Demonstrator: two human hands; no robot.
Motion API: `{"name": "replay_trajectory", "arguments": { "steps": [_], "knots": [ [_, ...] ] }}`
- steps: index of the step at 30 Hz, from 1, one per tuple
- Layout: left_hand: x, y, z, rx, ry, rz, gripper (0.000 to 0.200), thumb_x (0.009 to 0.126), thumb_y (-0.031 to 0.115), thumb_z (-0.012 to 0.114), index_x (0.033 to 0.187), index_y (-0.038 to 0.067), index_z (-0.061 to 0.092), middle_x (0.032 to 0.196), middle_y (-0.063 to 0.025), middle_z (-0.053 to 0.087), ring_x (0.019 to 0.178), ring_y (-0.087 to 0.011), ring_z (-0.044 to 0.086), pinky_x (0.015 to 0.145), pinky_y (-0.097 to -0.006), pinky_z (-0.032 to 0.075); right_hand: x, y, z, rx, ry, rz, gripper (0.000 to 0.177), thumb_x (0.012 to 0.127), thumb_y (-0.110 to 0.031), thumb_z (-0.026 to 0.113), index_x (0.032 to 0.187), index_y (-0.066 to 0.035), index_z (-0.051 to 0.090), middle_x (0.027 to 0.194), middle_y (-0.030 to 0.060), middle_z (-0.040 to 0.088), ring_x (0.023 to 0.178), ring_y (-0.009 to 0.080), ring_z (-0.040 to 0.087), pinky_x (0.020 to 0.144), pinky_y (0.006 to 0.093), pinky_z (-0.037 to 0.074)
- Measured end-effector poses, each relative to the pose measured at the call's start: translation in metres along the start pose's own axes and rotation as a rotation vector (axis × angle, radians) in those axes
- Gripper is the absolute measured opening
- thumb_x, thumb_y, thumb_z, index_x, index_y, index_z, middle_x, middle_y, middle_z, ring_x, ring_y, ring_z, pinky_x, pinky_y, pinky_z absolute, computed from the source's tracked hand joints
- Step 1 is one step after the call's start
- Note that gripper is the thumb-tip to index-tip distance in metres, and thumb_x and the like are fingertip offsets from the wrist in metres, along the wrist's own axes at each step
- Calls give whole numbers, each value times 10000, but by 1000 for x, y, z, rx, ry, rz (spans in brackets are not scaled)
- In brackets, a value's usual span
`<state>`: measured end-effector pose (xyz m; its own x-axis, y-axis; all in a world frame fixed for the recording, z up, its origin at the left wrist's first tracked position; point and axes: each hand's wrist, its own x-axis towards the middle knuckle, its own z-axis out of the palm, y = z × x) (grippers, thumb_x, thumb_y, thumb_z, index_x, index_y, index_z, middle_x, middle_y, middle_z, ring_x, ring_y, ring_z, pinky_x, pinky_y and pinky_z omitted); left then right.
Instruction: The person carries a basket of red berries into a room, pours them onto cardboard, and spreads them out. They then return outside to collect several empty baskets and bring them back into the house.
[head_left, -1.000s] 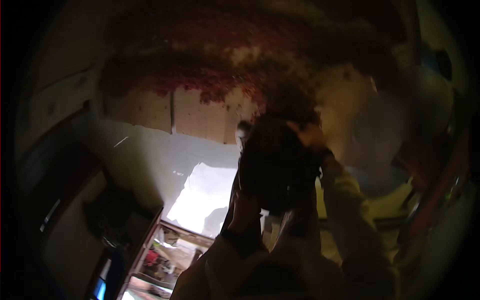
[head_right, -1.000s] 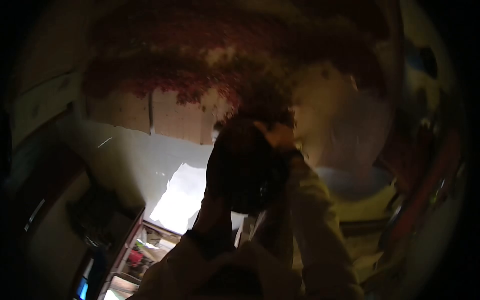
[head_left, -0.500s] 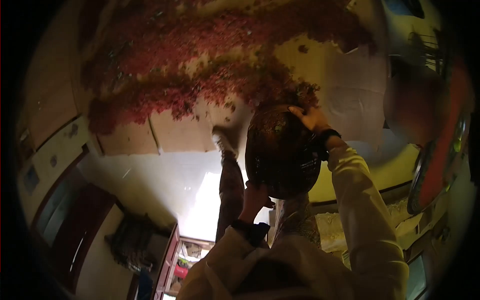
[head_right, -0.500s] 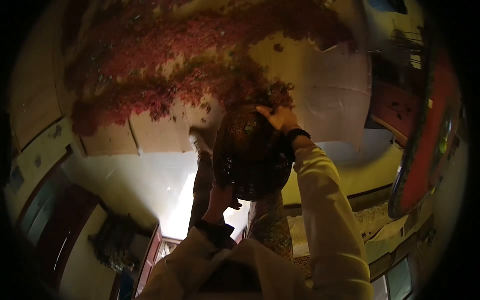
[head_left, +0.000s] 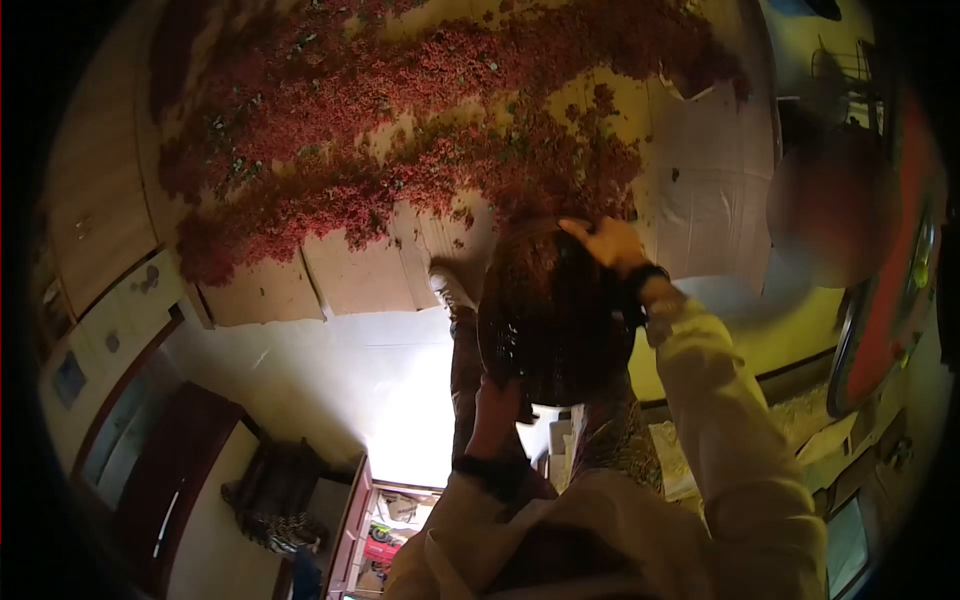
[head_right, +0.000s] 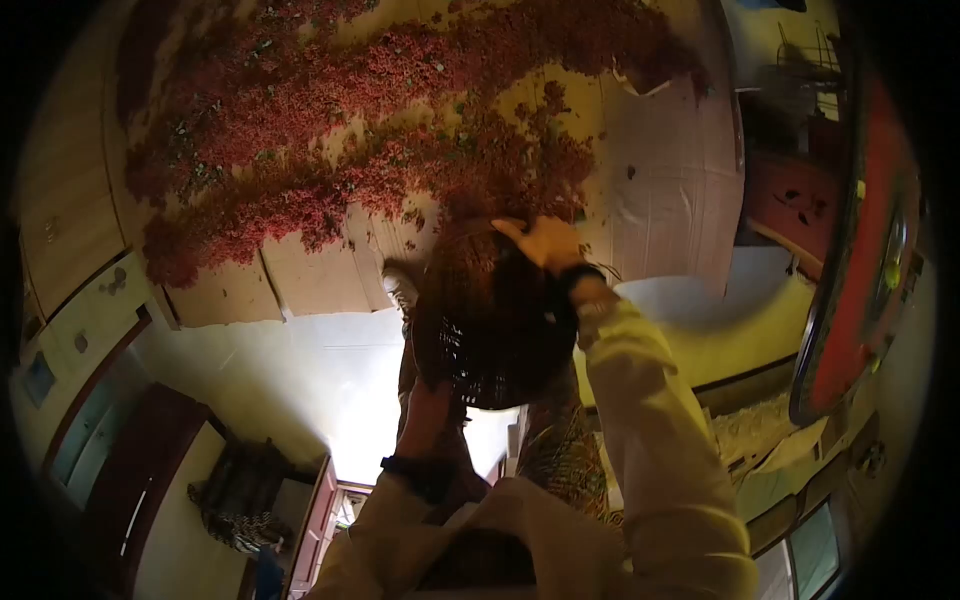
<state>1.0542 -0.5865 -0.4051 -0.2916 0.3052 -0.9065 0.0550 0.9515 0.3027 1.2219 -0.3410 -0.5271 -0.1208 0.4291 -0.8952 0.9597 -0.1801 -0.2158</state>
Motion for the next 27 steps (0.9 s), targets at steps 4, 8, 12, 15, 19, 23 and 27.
{"name": "replay_trajectory", "arguments": {
  "steps": [4,8,12,15,19,23,27],
  "knots": [
    [4,30,-39,-144,-2,-188,461,767,198,528,1054,-142,407,825,-278,601,601,-329,633,545,-383,544,15,-42,23,-17,106,-81,847,718,-766,377,933,6,652,899,243,625,917,375,586,795,429,446],
    [21,-27,-88,-170,29,-220,408,778,152,506,1062,-123,405,779,-245,583,529,-295,618,467,-381,546,20,-103,51,-72,-53,-114,840,728,-773,339,827,-9,674,860,237,626,889,380,589,775,433,451],
    [16,-8,-153,-258,127,-205,369,797,176,523,1017,-105,429,705,-202,586,512,-251,613,438,-371,525,15,-176,70,-75,50,-242,876,732,-774,326,796,32,662,836,258,619,871,387,593,775,444,450],
    [68,-130,-166,-297,-9,-135,409,795,217,550,988,-125,436,697,-207,599,549,-276,630,442,-350,525,24,-210,94,-98,-30,-211,895,732,-778,318,836,45,655,843,267,615,879,391,590,790,442,447],
    [69,-67,-235,-306,48,-333,389,782,229,553,910,-130,474,714,-240,613,620,-301,644,500,-355,519,46,-267,123,-147,92,-285,878,721,-779,339,938,14,647,919,267,611,941,391,574,822,432,440],
    [62,-92,-261,-426,25,-182,341,785,157,533,929,-134,428,604,-214,563,484,-301,609,334,-396,503,27,-309,135,-131,-59,-237,860,714,-781,347,988,-22,646,1016,276,583,1019,381,542,867,428,417],
    [65,-73,-294,-451,49,-319,347,793,144,519,914,-147,372,582,-217,546,452,-273,592,338,-382,511,54,-338,161,-116,208,-407,829,724,-769,354,1016,-45,634,960,253,606,956,378,570,814,428,447]
  ]
}}
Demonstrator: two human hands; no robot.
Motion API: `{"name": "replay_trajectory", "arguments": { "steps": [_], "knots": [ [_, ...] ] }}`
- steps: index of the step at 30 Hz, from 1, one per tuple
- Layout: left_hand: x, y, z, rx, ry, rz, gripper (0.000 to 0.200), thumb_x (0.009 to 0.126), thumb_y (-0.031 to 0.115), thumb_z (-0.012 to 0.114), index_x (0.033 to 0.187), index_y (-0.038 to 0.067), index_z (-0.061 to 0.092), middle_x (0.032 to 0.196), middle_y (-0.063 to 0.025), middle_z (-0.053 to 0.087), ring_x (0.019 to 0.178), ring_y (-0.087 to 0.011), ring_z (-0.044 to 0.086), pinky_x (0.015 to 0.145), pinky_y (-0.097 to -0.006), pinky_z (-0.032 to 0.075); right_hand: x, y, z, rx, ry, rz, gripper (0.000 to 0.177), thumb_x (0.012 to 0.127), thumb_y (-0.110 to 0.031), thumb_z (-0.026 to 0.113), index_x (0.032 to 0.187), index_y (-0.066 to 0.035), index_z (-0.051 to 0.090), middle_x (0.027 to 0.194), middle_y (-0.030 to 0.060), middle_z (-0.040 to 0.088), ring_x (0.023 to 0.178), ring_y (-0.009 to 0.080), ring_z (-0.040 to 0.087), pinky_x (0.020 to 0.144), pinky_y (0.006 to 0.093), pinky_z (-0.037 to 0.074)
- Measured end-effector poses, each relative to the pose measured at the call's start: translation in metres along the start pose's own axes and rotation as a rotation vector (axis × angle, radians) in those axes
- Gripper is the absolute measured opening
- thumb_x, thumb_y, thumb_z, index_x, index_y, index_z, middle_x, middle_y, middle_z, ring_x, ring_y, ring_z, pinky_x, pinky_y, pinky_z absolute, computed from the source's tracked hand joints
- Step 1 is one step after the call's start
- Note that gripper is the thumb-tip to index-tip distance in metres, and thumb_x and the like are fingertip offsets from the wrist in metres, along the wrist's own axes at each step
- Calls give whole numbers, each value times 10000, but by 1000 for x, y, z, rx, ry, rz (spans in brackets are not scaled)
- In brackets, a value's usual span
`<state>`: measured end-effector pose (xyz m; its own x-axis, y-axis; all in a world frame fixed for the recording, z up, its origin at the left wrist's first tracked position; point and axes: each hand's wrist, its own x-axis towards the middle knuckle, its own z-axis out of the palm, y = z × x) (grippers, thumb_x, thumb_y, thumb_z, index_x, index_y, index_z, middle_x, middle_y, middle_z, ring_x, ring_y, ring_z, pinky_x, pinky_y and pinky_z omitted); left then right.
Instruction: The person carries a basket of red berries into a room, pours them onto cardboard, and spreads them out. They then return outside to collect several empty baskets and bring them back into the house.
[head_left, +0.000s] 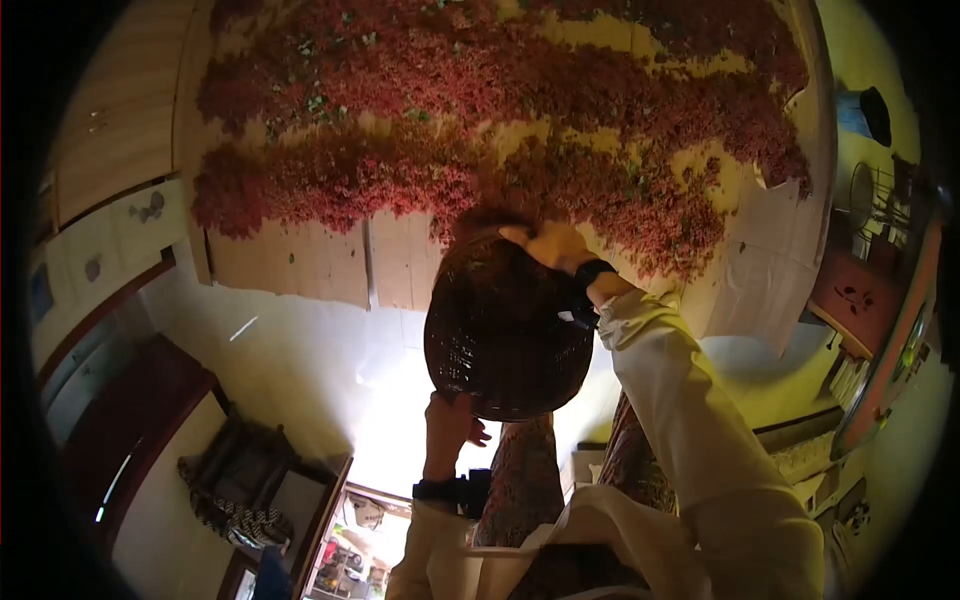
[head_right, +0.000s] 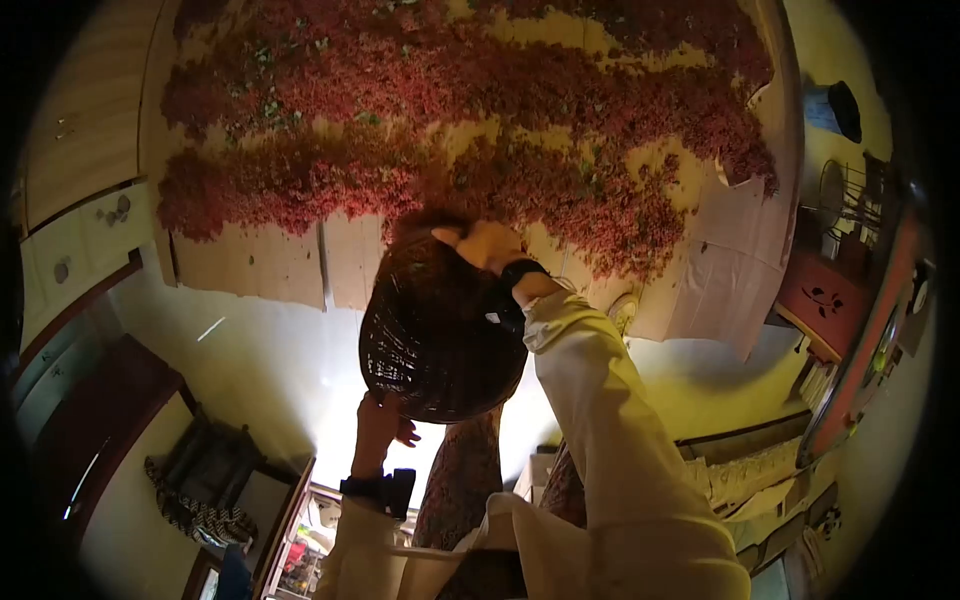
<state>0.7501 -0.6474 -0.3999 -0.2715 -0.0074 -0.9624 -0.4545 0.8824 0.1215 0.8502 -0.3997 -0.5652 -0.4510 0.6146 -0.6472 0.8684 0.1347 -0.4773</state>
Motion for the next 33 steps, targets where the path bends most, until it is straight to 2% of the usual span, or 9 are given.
{"name": "replay_trajectory", "arguments": {
  "steps": [2,7,12,15,20,22,26,28,33],
  "knots": [
    [-3,-1,-11,-32,-9,2,341,794,142,511,896,-148,364,573,-217,538,416,-276,573,332,-394,509,-9,-30,-21,-76,-290,121,823,723,-764,365,1032,-48,628,985,237,608,961,388,566,813,434,450],
    [1,2,-23,-54,11,47,384,794,153,524,932,-167,364,581,-214,538,404,-274,565,328,-394,509,6,-18,30,-61,-17,-67,825,750,-753,328,984,-24,636,903,263,611,907,405,577,791,439,455],
    [42,-81,-32,224,159,238,413,804,171,554,965,-163,371,584,-207,551,409,-262,573,325,-379,511,-14,-33,6,-2,-359,89,885,730,-769,325,1012,15,623,1012,263,587,1019,384,538,879,422,419],
    [-14,-11,-18,17,46,37,432,816,198,546,974,-159,360,576,-199,554,404,-259,573,327,-376,505,-25,-28,-2,-12,-212,82,886,729,-771,326,940,30,641,957,262,604,974,383,561,859,419,432],
    [-5,-39,8,214,16,112,403,797,166,535,944,-171,371,605,-230,575,444,-262,598,390,-339,513,-43,15,-13,-1,-350,200,911,706,-792,328,953,27,642,904,251,621,933,383,582,832,430,444],
    [-7,-26,16,128,31,79,392,805,159,529,937,-168,358,595,-240,561,439,-279,595,368,-353,507,-50,32,-15,37,22,127,875,711,-779,366,807,43,649,805,269,613,872,387,592,775,430,454],
    [-27,-20,53,162,-67,42,365,806,153,520,902,-163,364,552,-219,543,423,-289,586,343,-370,495,-57,74,-37,77,-274,246,895,703,-785,371,897,46,641,898,275,609,934,379,576,804,423,443],
    [-27,-23,71,229,-63,72,360,803,154,509,905,-160,364,557,-212,548,412,-286,582,349,-358,498,-69,90,-47,75,-55,105,908,708,-794,343,866,45,650,860,258,621,882,389,593,781,427,452],
    [-68,-7,125,289,-5,104,292,815,143,501,917,-115,410,550,-209,539,423,-298,584,347,-370,512,-89,142,-73,103,-294,299,920,712,-790,343,936,55,629,921,270,609,935,398,573,797,430,447]
  ]
}}
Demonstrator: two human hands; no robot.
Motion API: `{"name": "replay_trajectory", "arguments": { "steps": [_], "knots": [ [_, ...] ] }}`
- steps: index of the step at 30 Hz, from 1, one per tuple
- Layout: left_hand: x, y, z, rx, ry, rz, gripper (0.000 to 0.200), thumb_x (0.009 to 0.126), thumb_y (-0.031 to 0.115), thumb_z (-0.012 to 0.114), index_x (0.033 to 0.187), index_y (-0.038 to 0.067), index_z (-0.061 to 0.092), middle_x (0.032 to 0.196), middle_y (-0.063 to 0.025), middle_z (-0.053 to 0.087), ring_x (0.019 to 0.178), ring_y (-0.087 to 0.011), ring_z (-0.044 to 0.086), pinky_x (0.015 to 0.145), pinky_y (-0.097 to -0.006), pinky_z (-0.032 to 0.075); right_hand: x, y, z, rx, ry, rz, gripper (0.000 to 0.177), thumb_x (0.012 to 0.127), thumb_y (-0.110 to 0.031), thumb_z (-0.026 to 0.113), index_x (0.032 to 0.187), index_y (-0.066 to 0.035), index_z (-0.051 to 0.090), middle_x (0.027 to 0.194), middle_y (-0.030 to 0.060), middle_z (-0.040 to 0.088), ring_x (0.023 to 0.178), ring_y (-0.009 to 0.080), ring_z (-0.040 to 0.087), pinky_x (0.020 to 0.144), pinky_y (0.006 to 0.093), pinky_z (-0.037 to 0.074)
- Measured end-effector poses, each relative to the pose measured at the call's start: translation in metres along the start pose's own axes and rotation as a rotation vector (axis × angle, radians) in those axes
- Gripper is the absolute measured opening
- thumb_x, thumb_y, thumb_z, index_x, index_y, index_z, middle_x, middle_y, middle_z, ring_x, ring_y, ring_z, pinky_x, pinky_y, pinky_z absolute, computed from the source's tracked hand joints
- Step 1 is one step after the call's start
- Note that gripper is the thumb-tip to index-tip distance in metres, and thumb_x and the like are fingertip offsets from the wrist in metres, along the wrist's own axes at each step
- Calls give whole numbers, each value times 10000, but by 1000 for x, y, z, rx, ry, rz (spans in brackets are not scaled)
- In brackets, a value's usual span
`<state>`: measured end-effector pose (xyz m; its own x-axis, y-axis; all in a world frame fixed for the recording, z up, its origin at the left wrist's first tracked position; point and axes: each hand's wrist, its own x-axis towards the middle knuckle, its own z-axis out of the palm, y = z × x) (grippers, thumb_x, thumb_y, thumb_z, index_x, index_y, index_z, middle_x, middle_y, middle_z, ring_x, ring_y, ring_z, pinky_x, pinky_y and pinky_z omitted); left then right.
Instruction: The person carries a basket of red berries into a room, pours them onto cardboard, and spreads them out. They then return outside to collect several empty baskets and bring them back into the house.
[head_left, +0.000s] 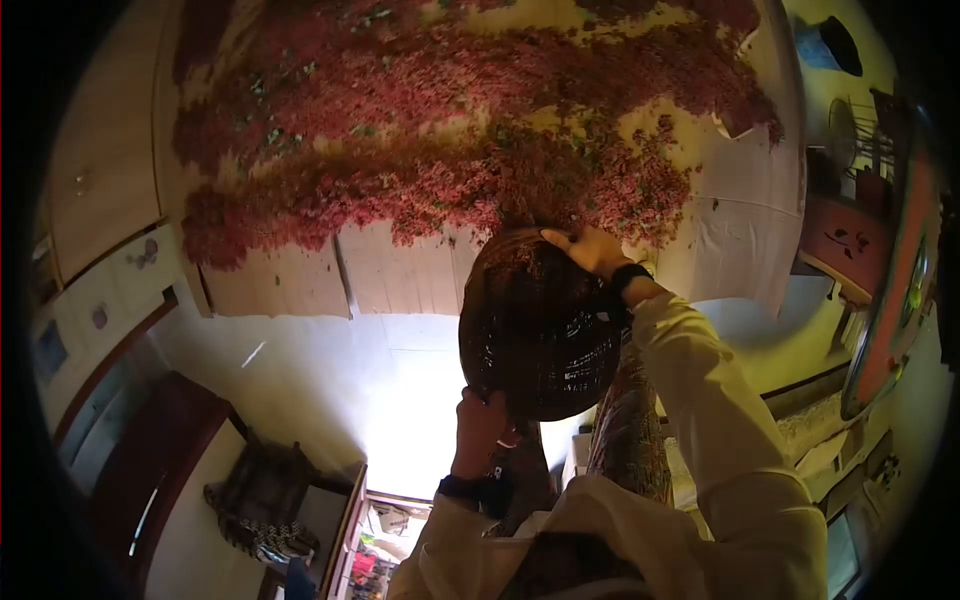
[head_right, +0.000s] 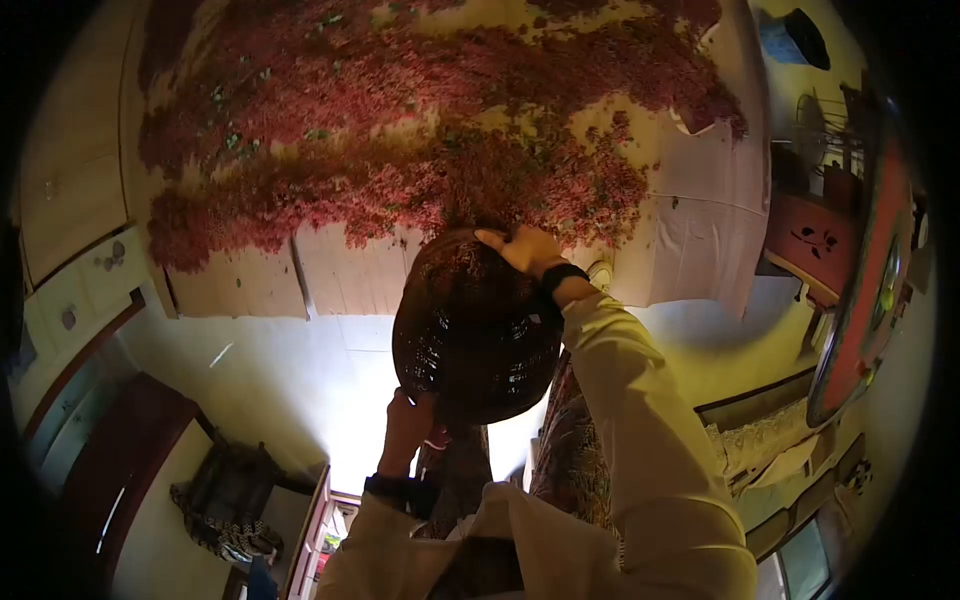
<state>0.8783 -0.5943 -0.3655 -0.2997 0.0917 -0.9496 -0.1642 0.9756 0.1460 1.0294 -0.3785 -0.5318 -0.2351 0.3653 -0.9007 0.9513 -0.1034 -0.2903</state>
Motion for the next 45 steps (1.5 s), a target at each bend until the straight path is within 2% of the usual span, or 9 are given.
{"name": "replay_trajectory", "arguments": {
  "steps": [16,19,23,25,29,32,39,42,45],
  "knots": [
    [-26,27,174,134,-31,82,377,781,179,519,1052,-76,461,709,-236,593,627,-342,626,458,-367,525,-23,169,-95,-25,178,3,923,685,-800,360,1067,5,602,1066,245,577,1050,370,530,907,399,403],
    [-52,39,197,-85,-171,-20,495,802,174,514,1058,-206,328,672,-257,576,484,-317,610,382,-383,533,-37,200,-119,26,122,31,908,688,-793,373,1050,5,610,1053,252,579,1037,387,530,895,405,406],
    [-2,-20,257,295,-21,362,429,795,160,546,954,-201,375,679,-253,574,497,-325,612,386,-402,537,0,271,-106,2,368,-85,853,703,-771,403,983,-3,644,993,250,604,990,386,555,852,405,420],
    [-30,15,262,-93,-219,-37,386,802,158,539,900,-185,393,685,-248,579,489,-315,609,400,-399,544,-53,252,-148,107,325,-114,848,707,-758,420,1060,-10,611,1045,242,591,1017,364,547,867,385,415],
    [-66,38,275,-53,-256,46,250,842,130,478,894,-110,428,576,-196,556,450,-330,592,375,-414,526,-61,273,-182,46,-13,26,864,730,-725,436,1249,-34,465,1162,221,540,1117,366,484,940,348,386],
    [-8,-10,309,28,-178,27,465,789,201,566,919,-213,399,683,-255,585,495,-319,616,403,-385,537,-14,345,-130,35,460,-163,821,764,-670,458,1289,-40,411,1160,216,544,1155,356,456,971,370,355],
    [-81,50,346,87,-266,-31,579,761,357,584,943,-183,482,857,-302,595,822,-356,627,689,-380,508,-63,353,-210,171,32,93,938,700,-743,449,1106,98,534,1125,304,522,1111,386,482,926,384,385],
    [-36,-5,382,110,-259,112,537,755,357,583,898,-158,539,822,-286,607,795,-362,629,674,-385,509,-64,386,-185,176,353,-153,928,693,-757,435,1071,81,568,1129,303,519,1120,389,472,939,391,377],
    [-52,10,379,82,-348,18,505,764,319,571,926,-157,520,773,-258,613,733,-346,639,607,-374,521,-64,393,-209,25,87,67,965,673,-802,377,1012,72,605,1141,307,505,1125,394,463,949,406,370]
  ]
}}
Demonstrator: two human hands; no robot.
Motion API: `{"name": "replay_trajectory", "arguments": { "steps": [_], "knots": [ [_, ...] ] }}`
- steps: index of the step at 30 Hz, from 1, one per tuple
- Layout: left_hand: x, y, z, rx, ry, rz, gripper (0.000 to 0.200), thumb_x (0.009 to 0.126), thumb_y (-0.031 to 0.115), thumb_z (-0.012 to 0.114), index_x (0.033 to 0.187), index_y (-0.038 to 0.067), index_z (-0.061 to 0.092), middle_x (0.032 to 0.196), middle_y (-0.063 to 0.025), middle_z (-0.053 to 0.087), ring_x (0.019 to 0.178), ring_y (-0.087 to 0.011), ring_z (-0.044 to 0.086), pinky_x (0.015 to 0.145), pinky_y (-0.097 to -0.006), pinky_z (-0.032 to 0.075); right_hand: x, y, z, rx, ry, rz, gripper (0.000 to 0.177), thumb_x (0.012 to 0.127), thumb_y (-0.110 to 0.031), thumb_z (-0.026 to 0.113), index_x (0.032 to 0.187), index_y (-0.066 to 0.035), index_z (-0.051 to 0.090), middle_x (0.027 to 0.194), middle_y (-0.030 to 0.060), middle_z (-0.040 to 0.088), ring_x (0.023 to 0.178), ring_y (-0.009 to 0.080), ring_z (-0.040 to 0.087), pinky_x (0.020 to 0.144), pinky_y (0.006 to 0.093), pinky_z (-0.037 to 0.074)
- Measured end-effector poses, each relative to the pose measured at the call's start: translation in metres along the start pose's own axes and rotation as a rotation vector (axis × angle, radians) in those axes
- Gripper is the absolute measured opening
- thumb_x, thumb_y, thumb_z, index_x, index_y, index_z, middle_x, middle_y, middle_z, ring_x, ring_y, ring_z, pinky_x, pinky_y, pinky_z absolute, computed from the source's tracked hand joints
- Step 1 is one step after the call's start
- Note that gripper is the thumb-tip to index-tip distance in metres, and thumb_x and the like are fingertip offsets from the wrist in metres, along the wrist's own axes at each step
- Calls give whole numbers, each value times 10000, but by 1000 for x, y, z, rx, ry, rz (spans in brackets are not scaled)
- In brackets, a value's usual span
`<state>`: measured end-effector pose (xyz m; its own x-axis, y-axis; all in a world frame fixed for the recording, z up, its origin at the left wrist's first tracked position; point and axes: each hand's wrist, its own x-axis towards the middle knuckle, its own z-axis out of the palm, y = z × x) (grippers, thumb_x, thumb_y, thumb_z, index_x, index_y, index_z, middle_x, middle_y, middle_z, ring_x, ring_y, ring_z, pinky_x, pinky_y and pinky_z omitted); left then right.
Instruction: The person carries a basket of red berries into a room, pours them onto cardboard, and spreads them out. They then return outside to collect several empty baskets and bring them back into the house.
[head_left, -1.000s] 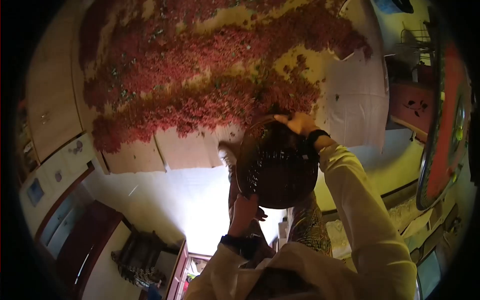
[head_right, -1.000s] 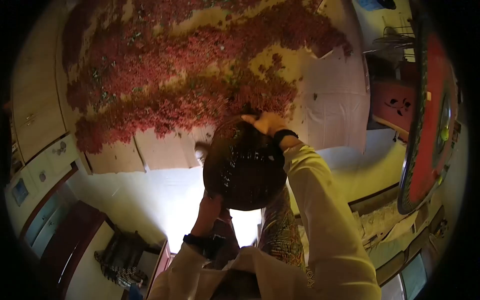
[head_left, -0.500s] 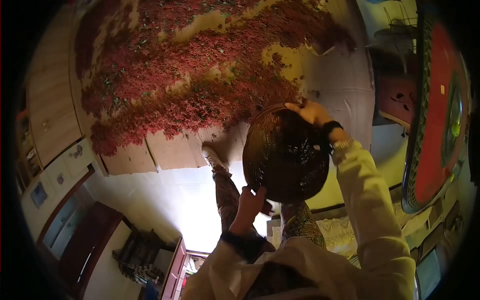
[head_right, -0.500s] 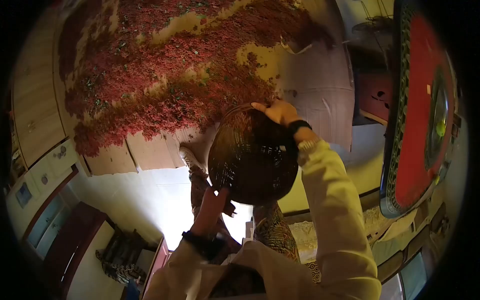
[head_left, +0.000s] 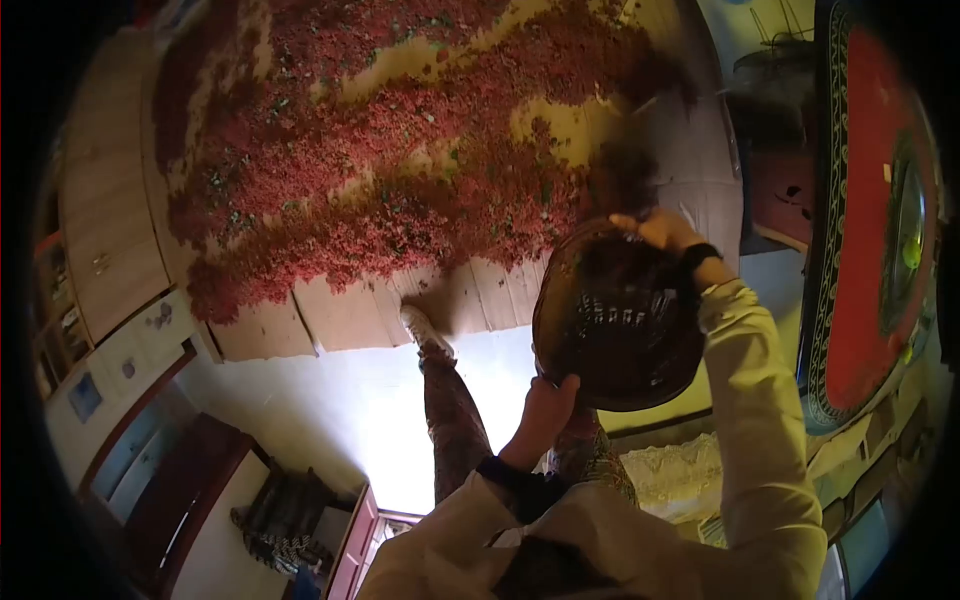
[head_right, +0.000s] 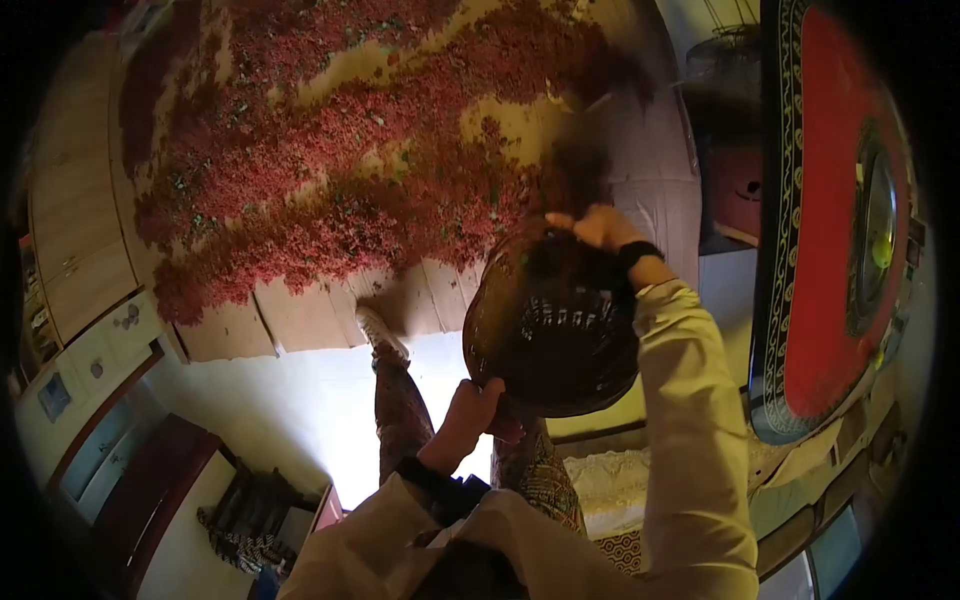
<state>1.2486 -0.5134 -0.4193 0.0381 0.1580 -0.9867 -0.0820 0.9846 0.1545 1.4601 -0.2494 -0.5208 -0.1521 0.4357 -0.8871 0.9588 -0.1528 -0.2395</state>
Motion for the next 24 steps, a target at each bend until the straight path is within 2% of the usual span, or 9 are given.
{"name": "replay_trajectory", "arguments": {
  "steps": [6,8,10,13,15,17,19,22,24],
  "knots": [
    [-36,54,15,-211,-58,1,416,825,201,503,831,-214,484,640,-237,589,502,-342,613,465,-388,558,6,13,1,-72,294,-20,971,676,-795,385,1040,83,584,1115,310,518,1112,381,483,935,406,378],
    [-38,56,4,-265,-104,-128,439,822,218,509,830,-221,488,651,-238,593,519,-349,618,477,-388,561,-6,0,-12,22,13,15,969,679,-785,401,1061,89,570,1130,301,516,1131,379,469,949,403,363],
    [-51,64,-5,-267,-143,-82,459,814,232,519,811,-226,491,662,-247,596,526,-354,619,486,-390,563,-18,-13,-18,95,13,51,967,675,-784,415,1092,76,559,1174,286,496,1166,376,437,974,391,337],
    [-16,14,13,382,181,344,496,802,263,527,799,-231,488,683,-265,601,516,-353,615,485,-391,554,-8,8,7,76,-7,33,935,691,-775,404,1101,50,564,1183,282,492,1171,383,429,981,398,327],
    [-18,14,0,132,15,49,449,814,266,504,859,-180,522,705,-241,617,545,-332,622,494,-389,551,-4,11,24,-50,149,-134,896,727,-755,377,1092,40,573,1173,286,496,1159,394,435,975,415,331],
    [-70,52,-17,-210,-209,-243,443,815,313,503,947,-107,545,789,-223,637,700,-241,652,594,-316,534,-21,-9,5,-120,-28,35,901,728,-759,361,1099,35,570,1174,286,493,1158,391,435,976,423,327],
    [-70,38,-11,-192,-159,-145,446,816,306,505,979,-108,523,793,-231,633,730,-270,649,625,-339,529,-77,-77,-55,-176,-31,136,901,733,-757,354,1107,36,565,1176,269,503,1166,375,436,985,419,319],
    [-38,-10,-3,-72,-31,216,473,807,347,516,971,-95,551,815,-262,619,842,-364,619,736,-407,493,-48,-34,-8,29,-9,-108,799,743,-709,430,1105,-12,577,1152,275,520,1142,324,473,962,376,346],
    [-48,20,-14,390,123,88,519,790,406,517,902,-96,592,821,-281,611,889,-405,590,791,-427,458,-27,0,30,-22,244,-133,769,776,-679,428,1120,-5,565,1128,268,541,1131,332,480,957,364,349]
  ]
}}
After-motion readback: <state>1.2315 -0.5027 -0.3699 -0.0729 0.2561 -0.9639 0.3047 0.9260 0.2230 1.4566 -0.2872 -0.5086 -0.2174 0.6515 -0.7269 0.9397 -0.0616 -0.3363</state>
